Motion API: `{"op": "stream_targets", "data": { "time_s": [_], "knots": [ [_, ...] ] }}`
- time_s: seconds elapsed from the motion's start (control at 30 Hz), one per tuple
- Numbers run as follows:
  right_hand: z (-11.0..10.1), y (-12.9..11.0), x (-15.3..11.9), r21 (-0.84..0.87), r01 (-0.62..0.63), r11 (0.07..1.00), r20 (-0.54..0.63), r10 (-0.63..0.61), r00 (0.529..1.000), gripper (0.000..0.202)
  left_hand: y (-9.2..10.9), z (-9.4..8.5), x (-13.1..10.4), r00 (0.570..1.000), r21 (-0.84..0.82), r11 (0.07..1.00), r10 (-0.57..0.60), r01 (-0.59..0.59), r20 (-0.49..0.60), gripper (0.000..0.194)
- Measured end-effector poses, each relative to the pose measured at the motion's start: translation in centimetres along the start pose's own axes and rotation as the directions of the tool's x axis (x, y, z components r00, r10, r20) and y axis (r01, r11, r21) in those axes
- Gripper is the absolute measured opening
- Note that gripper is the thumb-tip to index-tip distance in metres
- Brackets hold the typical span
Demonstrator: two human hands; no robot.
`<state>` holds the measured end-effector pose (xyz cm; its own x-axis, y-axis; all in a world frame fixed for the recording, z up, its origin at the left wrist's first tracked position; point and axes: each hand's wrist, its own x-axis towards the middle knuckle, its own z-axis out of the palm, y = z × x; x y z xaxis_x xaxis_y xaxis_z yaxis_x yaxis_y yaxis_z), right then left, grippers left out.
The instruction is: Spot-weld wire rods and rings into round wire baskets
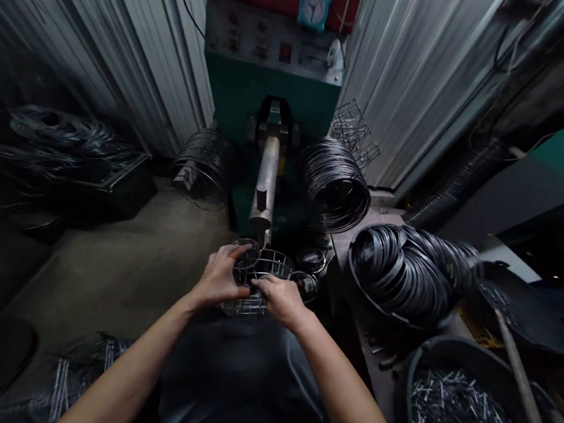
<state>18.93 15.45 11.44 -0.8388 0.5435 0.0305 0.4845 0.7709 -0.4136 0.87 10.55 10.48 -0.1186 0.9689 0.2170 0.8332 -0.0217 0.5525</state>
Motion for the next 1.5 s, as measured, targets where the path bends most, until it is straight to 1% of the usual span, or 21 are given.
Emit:
{"op": "stream_targets", "data": {
  "time_s": [0.07, 0.17, 0.37, 0.57, 0.7, 0.83, 0.93, 1.07, 1.13, 1.2, 1.23, 1.3, 1.33, 1.37, 1.43, 1.5],
  "knots": [
    [0.5, 0.3, -0.1, 0.043, 0.032, 0.999, -0.068, -0.029, 0.997, 0.049, 0.0, 0.1, 0.0, 1.000, -0.012, 1.000, -0.002, 0.002, 0.000, 0.084],
    [1.0, 0.8, -0.2, 0.049, 0.059, 0.997, -0.135, -0.052, 0.990, 0.049, -0.1, 0.2, 0.1, 1.000, -0.029, 1.000, -0.004, 0.004, 0.003, 0.084],
    [0.8, 1.1, 0.4, 0.037, 0.096, 0.995, -0.172, -0.089, 0.981, 0.047, -0.1, -0.1, 0.7, 1.000, -0.035, 0.999, -0.001, 0.001, 0.004, 0.082],
    [-0.2, 1.0, 1.8, 0.051, 0.056, 0.997, -0.177, -0.046, 0.983, 0.044, -0.2, -0.7, 2.1, 0.998, -0.030, 0.999, -0.045, 0.046, 0.032, 0.080],
    [-0.1, 1.1, 2.1, 0.079, 0.044, 0.996, -0.179, -0.029, 0.983, 0.043, -0.1, -0.8, 2.7, 0.995, -0.022, 0.997, -0.069, 0.071, 0.076, 0.080],
    [0.4, 1.2, 1.7, 0.079, 0.032, 0.996, -0.208, -0.015, 0.978, 0.042, 0.2, -0.5, 2.4, 0.996, -0.005, 0.997, -0.077, 0.078, 0.036, 0.079],
    [0.5, 1.3, 1.9, 0.049, 0.016, 0.999, -0.197, -0.006, 0.980, 0.041, 0.2, -0.2, 2.5, 0.995, 0.016, 0.995, -0.101, 0.100, 0.001, 0.079],
    [0.1, 1.5, 3.4, 0.016, -0.063, 0.998, -0.190, 0.065, 0.980, 0.040, -0.1, -0.1, 3.7, 0.984, 0.026, 0.984, -0.177, 0.177, -0.007, 0.081],
    [0.0, 1.5, 4.0, 0.042, -0.094, 0.995, -0.211, 0.100, 0.972, 0.039, -0.3, -0.1, 4.4, 0.979, 0.036, 0.978, -0.205, 0.205, 0.000, 0.079],
    [0.1, 1.6, 3.9, 0.123, -0.080, 0.989, -0.291, 0.113, 0.950, 0.039, -0.4, -0.1, 4.7, 0.978, 0.055, 0.977, -0.206, 0.206, 0.004, 0.077],
    [0.3, 1.6, 3.5, 0.189, -0.060, 0.980, -0.352, 0.125, 0.928, 0.039, -0.4, -0.1, 4.7, 0.979, 0.062, 0.977, -0.204, 0.203, 0.005, 0.077],
    [1.1, 1.9, 2.0, 0.357, -0.034, 0.934, -0.458, 0.206, 0.865, 0.042, -0.4, -0.1, 4.8, 0.980, 0.064, 0.978, -0.199, 0.198, 0.002, 0.077],
    [1.9, 2.1, 0.9, 0.444, -0.041, 0.895, -0.479, 0.276, 0.834, 0.042, -0.5, -0.1, 4.8, 0.980, 0.060, 0.978, -0.200, 0.199, 0.000, 0.077],
    [2.8, 2.3, -0.3, 0.520, -0.069, 0.852, -0.474, 0.354, 0.807, 0.041, -0.5, -0.1, 4.9, 0.979, 0.054, 0.978, -0.203, 0.203, -0.003, 0.077],
    [5.4, 2.7, -3.0, 0.614, -0.157, 0.773, -0.414, 0.486, 0.770, 0.038, -0.7, -0.2, 5.3, 0.978, 0.044, 0.977, -0.209, 0.209, -0.012, 0.077],
    [8.3, 3.0, -5.7, 0.632, -0.242, 0.736, -0.348, 0.549, 0.760, 0.041, -0.9, -0.4, 5.9, 0.974, 0.040, 0.973, -0.226, 0.227, -0.015, 0.077]
  ]
}}
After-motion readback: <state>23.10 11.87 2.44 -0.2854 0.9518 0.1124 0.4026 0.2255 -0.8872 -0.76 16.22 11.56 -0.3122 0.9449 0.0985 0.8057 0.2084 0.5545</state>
